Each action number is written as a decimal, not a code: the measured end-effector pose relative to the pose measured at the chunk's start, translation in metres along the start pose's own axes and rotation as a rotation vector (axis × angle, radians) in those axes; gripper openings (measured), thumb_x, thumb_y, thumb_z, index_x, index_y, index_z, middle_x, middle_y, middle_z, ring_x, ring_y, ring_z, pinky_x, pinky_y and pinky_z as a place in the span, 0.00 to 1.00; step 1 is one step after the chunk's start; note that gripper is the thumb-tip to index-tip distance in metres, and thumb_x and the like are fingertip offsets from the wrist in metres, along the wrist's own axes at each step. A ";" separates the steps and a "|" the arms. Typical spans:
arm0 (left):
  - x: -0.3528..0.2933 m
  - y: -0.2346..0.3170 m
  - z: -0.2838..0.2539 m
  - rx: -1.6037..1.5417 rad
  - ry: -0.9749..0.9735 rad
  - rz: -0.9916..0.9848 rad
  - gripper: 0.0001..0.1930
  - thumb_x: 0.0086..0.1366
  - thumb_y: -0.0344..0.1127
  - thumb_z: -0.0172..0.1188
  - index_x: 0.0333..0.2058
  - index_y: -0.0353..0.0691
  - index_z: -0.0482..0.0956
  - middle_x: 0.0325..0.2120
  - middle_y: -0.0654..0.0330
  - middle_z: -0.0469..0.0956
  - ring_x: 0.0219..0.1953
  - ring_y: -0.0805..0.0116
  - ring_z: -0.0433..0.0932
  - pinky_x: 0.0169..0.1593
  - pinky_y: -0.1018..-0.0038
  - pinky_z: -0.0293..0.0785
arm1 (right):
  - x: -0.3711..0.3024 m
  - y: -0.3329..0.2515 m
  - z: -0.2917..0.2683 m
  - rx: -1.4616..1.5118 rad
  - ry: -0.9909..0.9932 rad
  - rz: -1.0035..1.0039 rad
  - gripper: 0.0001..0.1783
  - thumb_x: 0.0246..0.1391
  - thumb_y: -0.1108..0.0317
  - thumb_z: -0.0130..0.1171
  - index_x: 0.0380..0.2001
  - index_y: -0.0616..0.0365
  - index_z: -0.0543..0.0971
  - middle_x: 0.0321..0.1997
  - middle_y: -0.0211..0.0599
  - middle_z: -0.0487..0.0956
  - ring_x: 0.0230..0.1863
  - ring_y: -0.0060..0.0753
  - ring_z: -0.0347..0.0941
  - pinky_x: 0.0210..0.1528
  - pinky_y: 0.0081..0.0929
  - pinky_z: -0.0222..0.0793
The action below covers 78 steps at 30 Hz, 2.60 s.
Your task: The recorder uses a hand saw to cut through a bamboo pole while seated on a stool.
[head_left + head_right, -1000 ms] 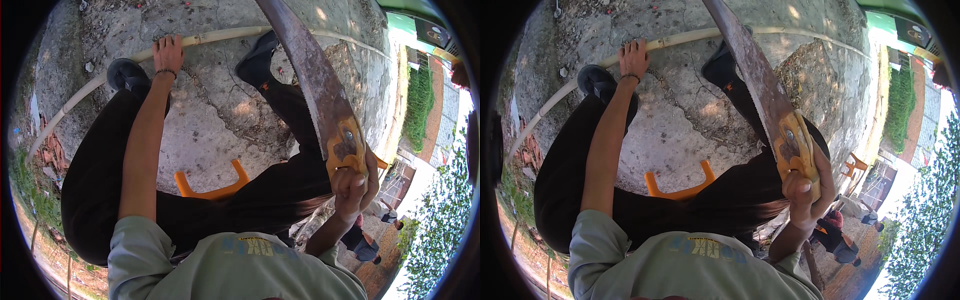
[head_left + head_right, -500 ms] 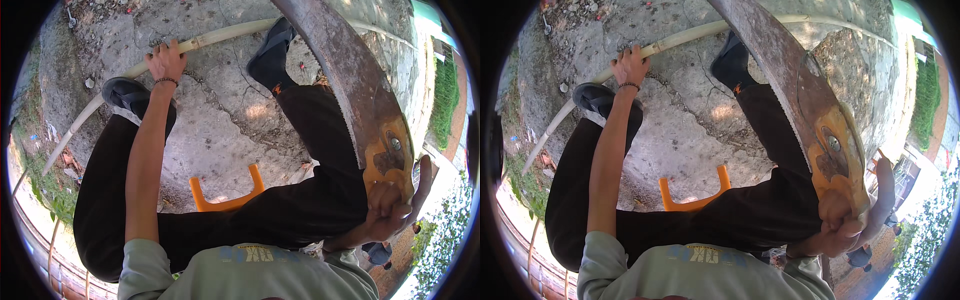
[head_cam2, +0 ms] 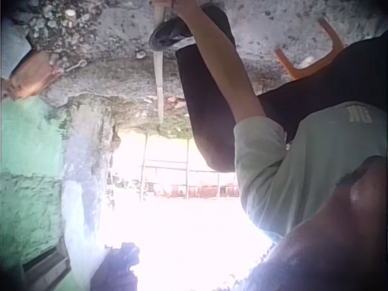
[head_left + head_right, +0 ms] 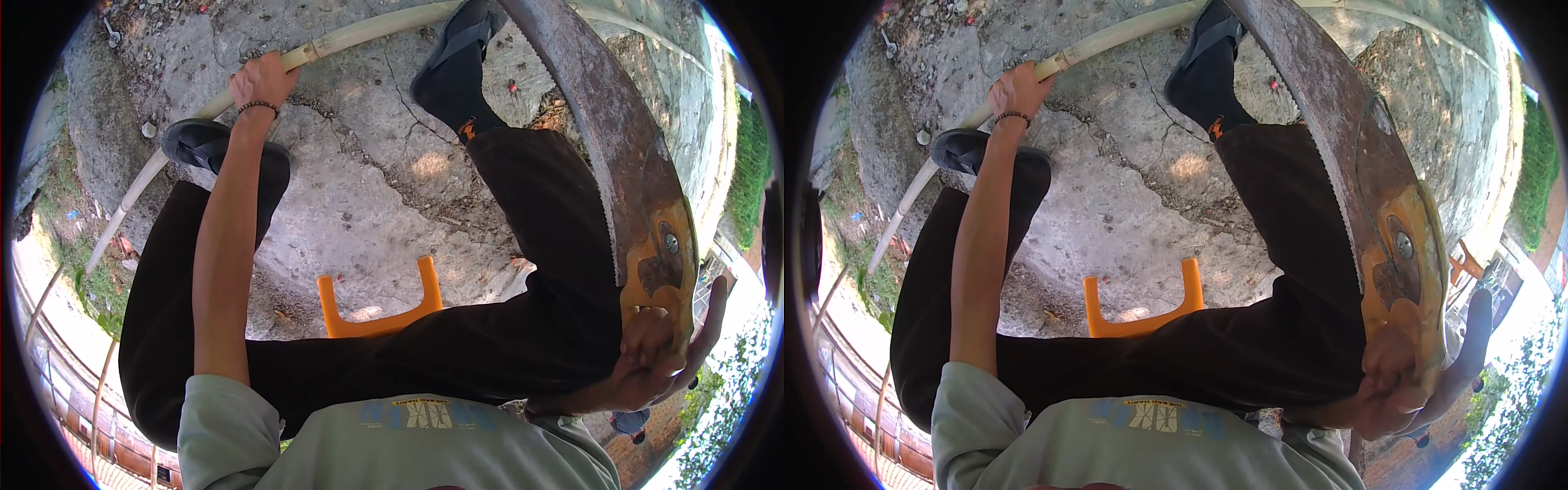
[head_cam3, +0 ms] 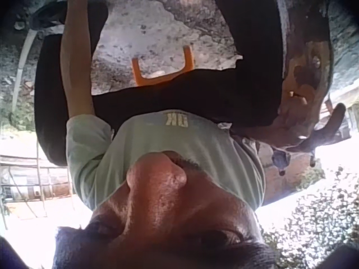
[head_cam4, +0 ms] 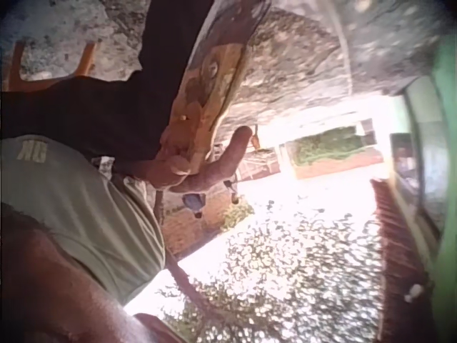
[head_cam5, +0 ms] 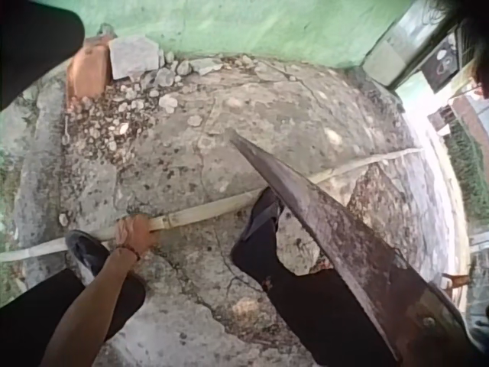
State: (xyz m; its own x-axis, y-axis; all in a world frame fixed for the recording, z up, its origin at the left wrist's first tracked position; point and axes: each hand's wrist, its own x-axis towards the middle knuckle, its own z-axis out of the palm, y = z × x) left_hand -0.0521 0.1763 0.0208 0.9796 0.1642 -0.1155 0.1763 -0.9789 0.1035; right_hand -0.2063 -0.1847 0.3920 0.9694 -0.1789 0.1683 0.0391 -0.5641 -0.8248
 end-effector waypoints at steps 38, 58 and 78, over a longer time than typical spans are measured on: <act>-0.021 0.014 0.033 0.088 0.402 0.040 0.19 0.56 0.47 0.65 0.47 0.58 0.78 0.40 0.68 0.76 0.45 0.65 0.75 0.55 0.58 0.64 | 0.022 0.008 -0.033 0.489 -0.185 0.079 0.41 0.71 0.50 0.40 0.73 0.54 0.35 0.18 0.26 0.60 0.13 0.19 0.53 0.14 0.21 0.56; -0.020 0.008 0.032 0.085 0.397 0.028 0.19 0.55 0.47 0.69 0.45 0.56 0.78 0.39 0.69 0.78 0.45 0.68 0.77 0.55 0.61 0.66 | 0.027 0.011 -0.033 0.573 -0.227 0.052 0.34 0.73 0.55 0.39 0.73 0.58 0.46 0.19 0.25 0.57 0.12 0.17 0.50 0.13 0.20 0.56; 0.026 -0.005 -0.014 -0.065 -0.048 0.120 0.27 0.51 0.67 0.63 0.35 0.48 0.87 0.29 0.48 0.84 0.33 0.51 0.84 0.39 0.57 0.80 | 0.021 0.018 -0.020 -0.036 0.176 0.166 0.32 0.68 0.57 0.49 0.67 0.67 0.59 0.20 0.22 0.55 0.17 0.14 0.49 0.21 0.17 0.49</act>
State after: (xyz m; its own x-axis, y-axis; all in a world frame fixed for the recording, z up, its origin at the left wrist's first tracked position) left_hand -0.0262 0.1870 0.0315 0.9886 0.0389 -0.1452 0.0655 -0.9809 0.1832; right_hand -0.1903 -0.2147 0.3912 0.9046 -0.4073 0.1260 -0.1292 -0.5434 -0.8294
